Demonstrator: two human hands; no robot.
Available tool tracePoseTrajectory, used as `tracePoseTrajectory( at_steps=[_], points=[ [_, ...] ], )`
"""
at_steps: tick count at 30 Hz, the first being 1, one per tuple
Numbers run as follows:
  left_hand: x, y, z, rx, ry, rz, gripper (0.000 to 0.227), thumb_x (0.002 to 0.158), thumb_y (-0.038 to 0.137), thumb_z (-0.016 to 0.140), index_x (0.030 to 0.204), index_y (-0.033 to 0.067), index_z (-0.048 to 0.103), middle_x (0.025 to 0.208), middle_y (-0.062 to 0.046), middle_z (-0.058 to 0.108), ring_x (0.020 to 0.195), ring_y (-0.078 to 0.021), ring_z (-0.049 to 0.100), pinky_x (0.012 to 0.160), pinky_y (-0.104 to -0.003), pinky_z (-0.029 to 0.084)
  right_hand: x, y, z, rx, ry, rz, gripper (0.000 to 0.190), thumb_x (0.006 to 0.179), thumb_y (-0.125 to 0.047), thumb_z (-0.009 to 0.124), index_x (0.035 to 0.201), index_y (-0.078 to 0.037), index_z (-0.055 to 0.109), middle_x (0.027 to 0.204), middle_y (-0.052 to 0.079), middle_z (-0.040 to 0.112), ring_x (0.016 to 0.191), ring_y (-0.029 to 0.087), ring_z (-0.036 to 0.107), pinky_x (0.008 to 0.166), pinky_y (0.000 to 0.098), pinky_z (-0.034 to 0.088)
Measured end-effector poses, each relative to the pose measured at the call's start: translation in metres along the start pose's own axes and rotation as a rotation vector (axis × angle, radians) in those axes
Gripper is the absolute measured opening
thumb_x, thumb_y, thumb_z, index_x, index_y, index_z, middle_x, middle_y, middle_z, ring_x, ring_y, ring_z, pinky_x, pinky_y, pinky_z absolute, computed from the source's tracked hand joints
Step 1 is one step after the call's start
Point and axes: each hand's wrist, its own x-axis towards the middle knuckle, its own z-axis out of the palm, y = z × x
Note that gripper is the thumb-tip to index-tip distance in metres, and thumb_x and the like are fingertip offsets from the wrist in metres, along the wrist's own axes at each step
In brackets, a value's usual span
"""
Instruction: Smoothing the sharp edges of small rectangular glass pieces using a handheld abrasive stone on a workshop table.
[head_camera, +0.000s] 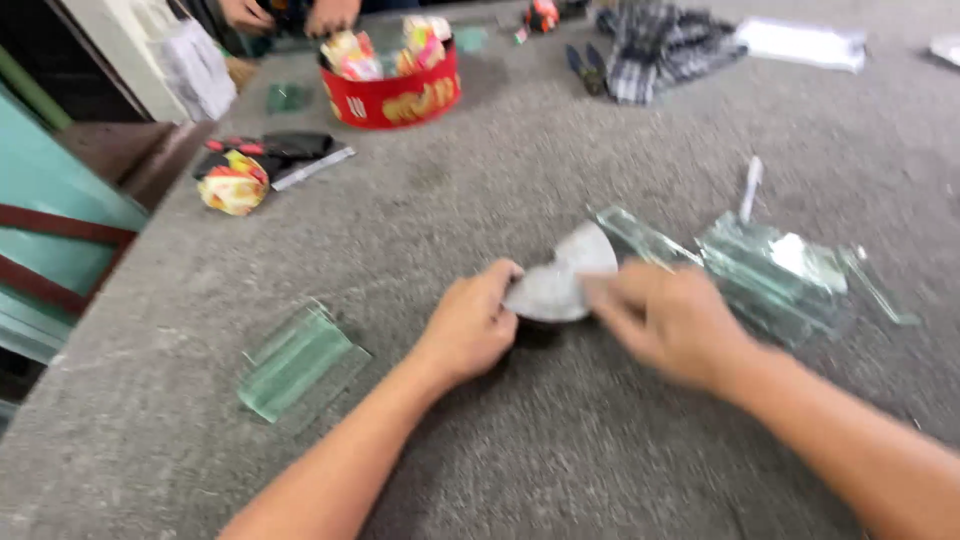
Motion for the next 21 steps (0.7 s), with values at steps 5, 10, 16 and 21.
tracePoseTrajectory(
  at_steps=[5, 10, 16, 21],
  points=[
    [0.001, 0.007, -0.001, -0.096, 0.022, -0.033, 0.052, 0.091, 0.004, 0.052, 0.141, -0.0025, 0.063, 0.117, -0.035, 0.079, 0.115, -0.0602, 0.074, 0.094, -0.066, 0.059, 0.006, -0.005, -0.008, -0.008, 0.031, -0.002, 0.019, 0.095, -0.027, 0.080, 0.083, -0.013, 0.074, 0.073, 0.012, 0.075, 0.073, 0.037, 0.078, 0.068, 0.0475, 0.059],
    [0.008, 0.000, 0.001, -0.089, 0.060, -0.004, 0.039, 0.093, 0.006, 0.057, 0.130, 0.0010, 0.066, 0.106, -0.033, 0.079, 0.109, -0.0598, 0.074, 0.084, -0.067, 0.057, 0.008, -0.004, -0.013, -0.050, 0.034, 0.024, 0.020, 0.096, -0.034, 0.079, 0.086, -0.017, 0.077, 0.077, 0.008, 0.078, 0.077, 0.035, 0.080, 0.071, 0.0453, 0.061],
    [0.013, -0.002, 0.002, -0.072, 0.063, -0.018, 0.040, 0.091, 0.009, 0.060, 0.130, 0.0067, 0.070, 0.104, -0.030, 0.082, 0.111, -0.0581, 0.075, 0.089, -0.068, 0.058, 0.007, 0.004, -0.016, 0.001, 0.062, 0.027, 0.022, 0.098, -0.035, 0.078, 0.082, -0.020, 0.076, 0.074, 0.004, 0.077, 0.074, 0.030, 0.080, 0.070, 0.0416, 0.061],
    [-0.004, 0.000, -0.001, -0.022, 0.032, 0.022, 0.052, 0.088, 0.006, 0.064, 0.139, 0.0031, 0.068, 0.119, -0.033, 0.082, 0.118, -0.0578, 0.074, 0.100, -0.070, 0.058, -0.006, -0.011, -0.004, 0.141, 0.024, 0.062, 0.026, 0.103, -0.039, 0.069, 0.085, -0.020, 0.075, 0.070, 0.001, 0.073, 0.065, 0.025, 0.075, 0.064, 0.0364, 0.059]
  ],
)
